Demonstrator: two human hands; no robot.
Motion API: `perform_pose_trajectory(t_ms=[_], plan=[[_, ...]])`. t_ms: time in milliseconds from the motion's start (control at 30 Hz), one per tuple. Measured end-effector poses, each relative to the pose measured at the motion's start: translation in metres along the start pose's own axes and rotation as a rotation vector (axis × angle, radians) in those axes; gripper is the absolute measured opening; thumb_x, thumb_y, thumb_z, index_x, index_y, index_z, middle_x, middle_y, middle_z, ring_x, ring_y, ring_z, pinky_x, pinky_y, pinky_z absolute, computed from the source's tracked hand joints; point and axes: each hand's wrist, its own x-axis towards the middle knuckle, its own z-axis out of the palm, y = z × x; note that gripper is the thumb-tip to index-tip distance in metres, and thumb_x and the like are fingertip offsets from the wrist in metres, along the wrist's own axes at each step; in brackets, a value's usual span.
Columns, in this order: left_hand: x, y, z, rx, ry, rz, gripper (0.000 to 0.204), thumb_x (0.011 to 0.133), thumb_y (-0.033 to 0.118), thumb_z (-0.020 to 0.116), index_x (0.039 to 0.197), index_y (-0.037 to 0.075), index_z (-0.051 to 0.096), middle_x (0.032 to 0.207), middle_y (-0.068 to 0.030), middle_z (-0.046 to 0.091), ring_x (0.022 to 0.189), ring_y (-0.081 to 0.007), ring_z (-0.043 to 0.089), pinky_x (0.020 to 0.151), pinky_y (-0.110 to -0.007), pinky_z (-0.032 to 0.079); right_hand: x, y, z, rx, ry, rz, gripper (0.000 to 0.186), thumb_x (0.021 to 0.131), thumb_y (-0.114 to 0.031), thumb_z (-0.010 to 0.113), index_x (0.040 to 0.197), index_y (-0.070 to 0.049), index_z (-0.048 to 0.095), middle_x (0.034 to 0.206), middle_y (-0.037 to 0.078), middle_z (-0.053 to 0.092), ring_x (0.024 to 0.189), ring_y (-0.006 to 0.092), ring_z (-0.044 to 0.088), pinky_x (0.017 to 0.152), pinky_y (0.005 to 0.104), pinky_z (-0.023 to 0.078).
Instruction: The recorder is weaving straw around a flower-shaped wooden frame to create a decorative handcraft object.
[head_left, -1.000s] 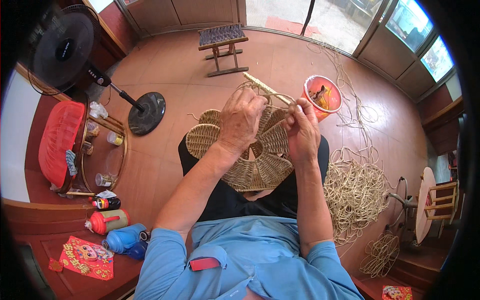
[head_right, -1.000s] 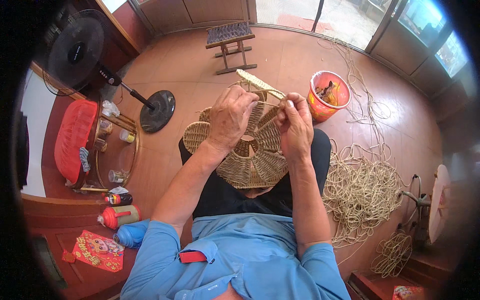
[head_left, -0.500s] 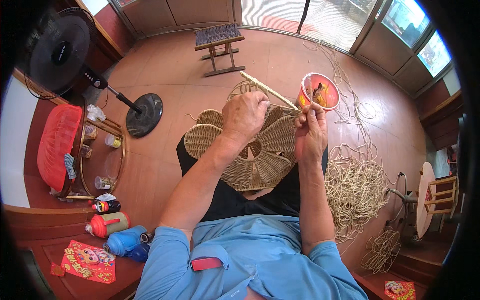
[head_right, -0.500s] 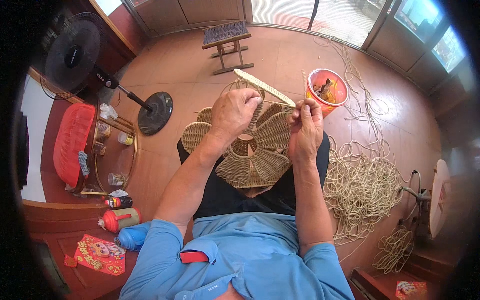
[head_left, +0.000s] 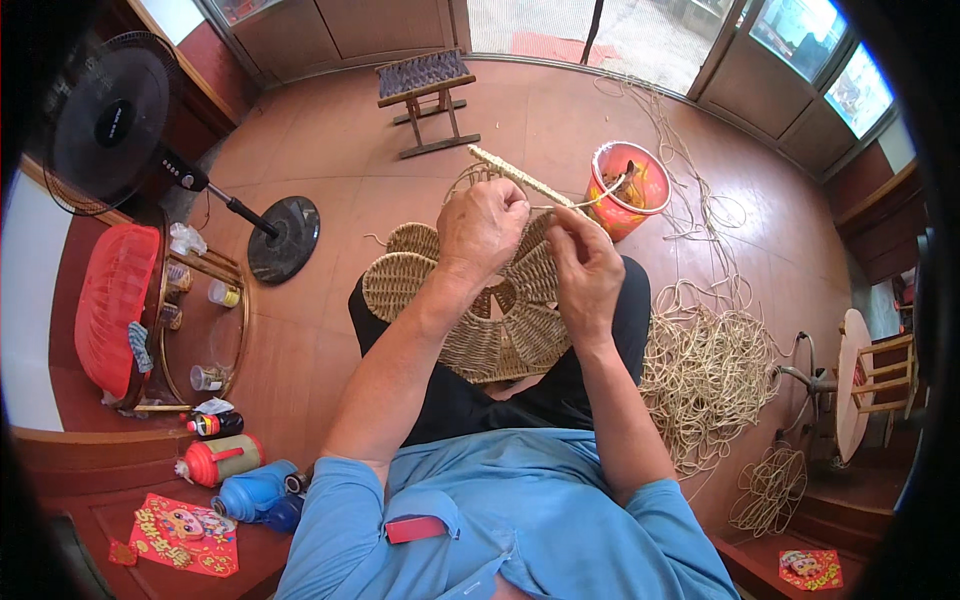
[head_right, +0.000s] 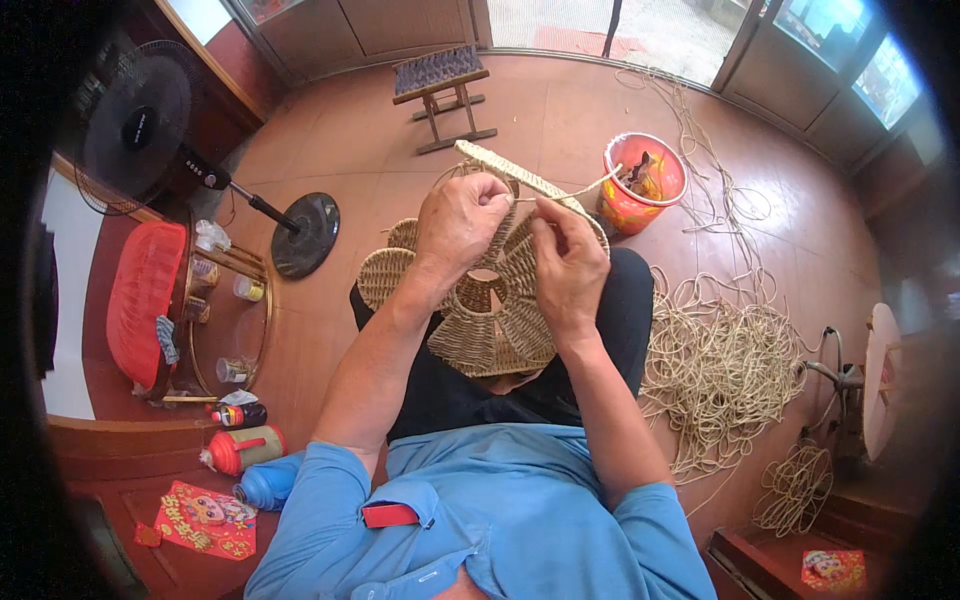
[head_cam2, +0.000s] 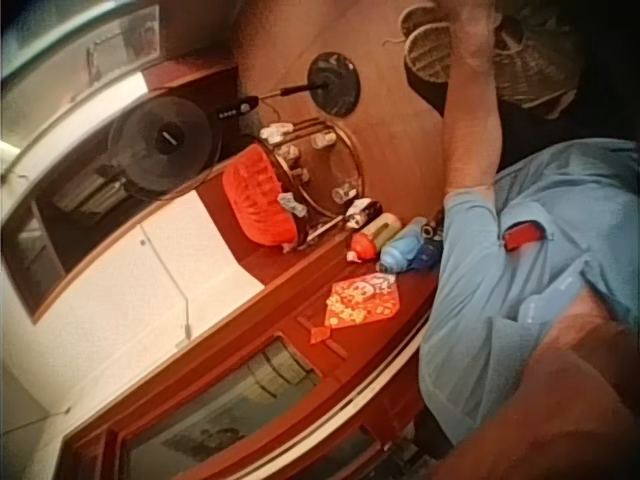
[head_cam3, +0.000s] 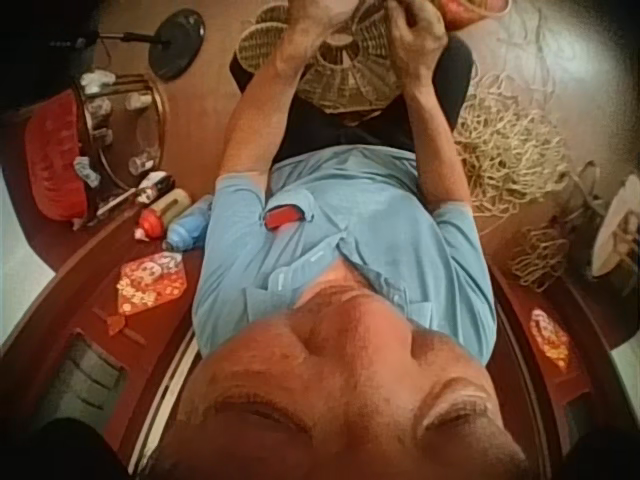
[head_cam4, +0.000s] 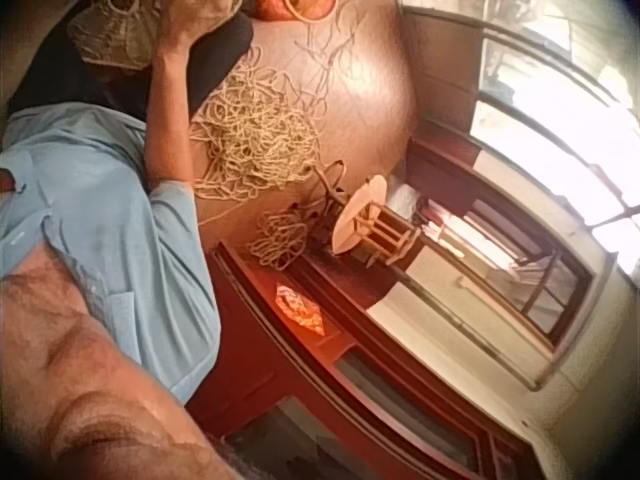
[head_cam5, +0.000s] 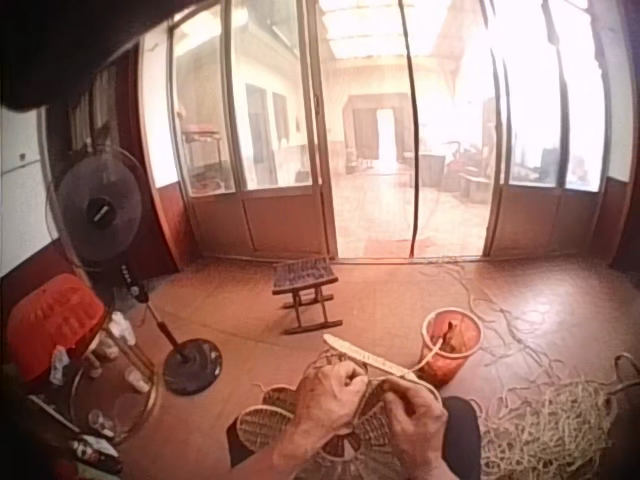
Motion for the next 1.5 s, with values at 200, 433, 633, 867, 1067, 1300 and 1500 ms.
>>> perform_pose_trajectory(t_ms=[200, 433, 633, 867, 1067, 1300, 1500], plan=[[0.0, 0.0, 0.0, 0.039, -0.023, -0.02, 0.021, 0.093, 0.024, 0.071, 0.096, 0.005, 0.079, 0.08, -0.0123, 0.076, 0.073, -0.0263, 0.074, 0.07, -0.041, 0.056, 0.001, 0.008, 0.026, -0.091, -0.013, -0.017, 0.028, 0.099, -0.012, 0.073, 0.123, 0.001, 0.077, 0.108, 0.016, 0.078, 0.093, 0.0207, 0.075, 0.084, 0.0342, 0.059], [-0.004, -0.006, 0.001, 0.021, 0.006, -0.004, 0.022, 0.095, 0.023, 0.069, 0.101, 0.004, 0.079, 0.082, -0.0131, 0.077, 0.076, -0.0278, 0.075, 0.072, -0.041, 0.057, 0.015, -0.005, 0.034, -0.139, 0.027, 0.07, 0.023, 0.098, -0.017, 0.075, 0.114, -0.001, 0.081, 0.092, 0.016, 0.079, 0.082, 0.0209, 0.076, 0.077, 0.0357, 0.058], [-0.015, -0.002, -0.012, -0.072, 0.058, 0.007, 0.021, 0.098, 0.019, 0.067, 0.109, 0.006, 0.08, 0.081, -0.0136, 0.076, 0.075, -0.0267, 0.075, 0.07, -0.041, 0.056, 0.02, -0.003, 0.041, -0.169, 0.046, 0.097, 0.02, 0.096, -0.016, 0.075, 0.106, 0.0, 0.081, 0.088, 0.016, 0.079, 0.079, 0.0236, 0.076, 0.078, 0.0376, 0.059], [-0.022, -0.013, -0.012, -0.113, 0.15, 0.008, 0.02, 0.103, 0.016, 0.067, 0.112, 0.004, 0.079, 0.08, -0.0096, 0.076, 0.067, -0.0151, 0.067, 0.064, -0.034, 0.053, 0.021, 0.0, 0.052, -0.096, 0.103, 0.044, 0.011, 0.094, -0.007, 0.072, 0.1, 0.002, 0.075, 0.09, 0.015, 0.077, 0.084, 0.0232, 0.076, 0.08, 0.0372, 0.059], [-0.021, -0.012, -0.012, 0.047, 0.168, 0.169, 0.019, 0.099, 0.016, 0.066, 0.115, 0.011, 0.077, 0.095, -0.0123, 0.077, 0.089, -0.0321, 0.076, 0.077, -0.044, 0.059, 0.024, 0.006, 0.053, 0.12, 0.104, 0.147, 0.019, 0.093, -0.004, 0.071, 0.112, 0.001, 0.067, 0.096, 0.013, 0.076, 0.086, 0.0197, 0.074, 0.08, 0.0339, 0.058], [-0.019, -0.004, -0.016, 0.341, 0.064, 0.25, 0.028, 0.101, 0.014, 0.061, 0.127, 0.013, 0.072, 0.097, -0.0189, 0.077, 0.094, -0.0385, 0.076, 0.081, -0.051, 0.059, 0.024, 0.009, 0.062, 0.155, 0.17, 0.248, 0.025, 0.091, -0.008, 0.074, 0.111, -0.002, 0.061, 0.094, 0.008, 0.07, 0.086, 0.0162, 0.069, 0.08, 0.0341, 0.056], [-0.002, 0.014, -0.029, 0.605, -0.188, 0.187, 0.016, 0.099, 0.013, 0.062, 0.113, 0.006, 0.063, 0.09, -0.0193, 0.077, 0.088, -0.0385, 0.078, 0.075, -0.053, 0.062, 0.026, 0.018, 0.06, 0.167, 0.145, 0.234, 0.025, 0.091, -0.009, 0.074, 0.111, -0.002, 0.06, 0.095, 0.007, 0.07, 0.087, 0.0154, 0.069, 0.081, 0.0328, 0.056]])
